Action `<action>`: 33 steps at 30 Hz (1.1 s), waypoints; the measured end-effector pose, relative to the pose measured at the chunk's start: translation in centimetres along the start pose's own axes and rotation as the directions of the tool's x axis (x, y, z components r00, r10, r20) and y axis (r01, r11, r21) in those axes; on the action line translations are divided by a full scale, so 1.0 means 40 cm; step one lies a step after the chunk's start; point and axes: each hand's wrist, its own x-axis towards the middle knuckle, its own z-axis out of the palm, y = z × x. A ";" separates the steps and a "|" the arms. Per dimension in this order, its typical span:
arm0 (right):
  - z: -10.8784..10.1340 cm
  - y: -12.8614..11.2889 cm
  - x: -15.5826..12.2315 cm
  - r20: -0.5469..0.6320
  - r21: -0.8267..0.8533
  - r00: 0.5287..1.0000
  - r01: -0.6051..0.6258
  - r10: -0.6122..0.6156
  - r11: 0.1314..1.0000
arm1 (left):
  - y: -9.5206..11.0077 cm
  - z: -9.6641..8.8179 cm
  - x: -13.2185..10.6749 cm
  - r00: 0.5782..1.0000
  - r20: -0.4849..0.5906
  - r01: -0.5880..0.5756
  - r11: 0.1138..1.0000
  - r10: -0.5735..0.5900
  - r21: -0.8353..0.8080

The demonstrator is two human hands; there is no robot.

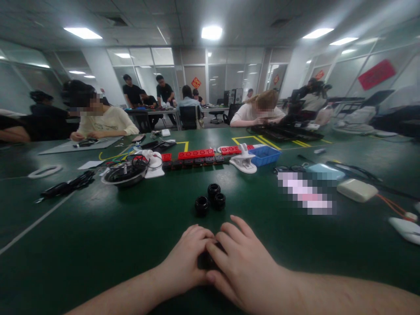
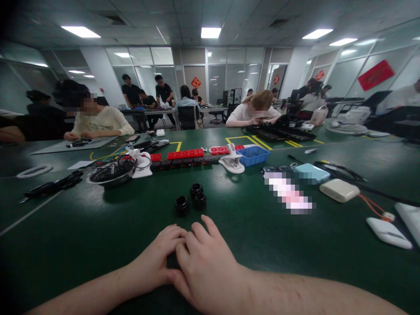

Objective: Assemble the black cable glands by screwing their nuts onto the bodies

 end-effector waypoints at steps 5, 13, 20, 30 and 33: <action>-0.004 -0.010 -0.004 0.036 0.007 0.999 0.000 -0.001 1.000 | 0.011 -0.008 0.001 1.000 0.001 0.004 1.000 -0.004 0.006; -0.004 -0.001 -0.005 0.109 0.023 0.994 0.031 -0.033 0.999 | 0.027 -0.019 0.004 0.999 0.020 0.027 1.000 -0.027 0.007; -0.030 0.010 0.001 0.180 0.174 0.982 0.026 -0.057 0.984 | 0.018 -0.012 0.003 0.999 -0.014 0.037 0.999 -0.037 0.014; -0.035 0.063 0.022 0.128 0.299 0.974 0.144 -0.189 0.943 | -0.001 0.005 0.000 0.985 -0.130 0.129 0.988 -0.118 0.083; -0.021 0.068 0.025 0.088 0.325 0.977 0.158 -0.196 0.933 | -0.001 0.008 -0.001 0.984 -0.140 0.121 0.989 -0.109 0.083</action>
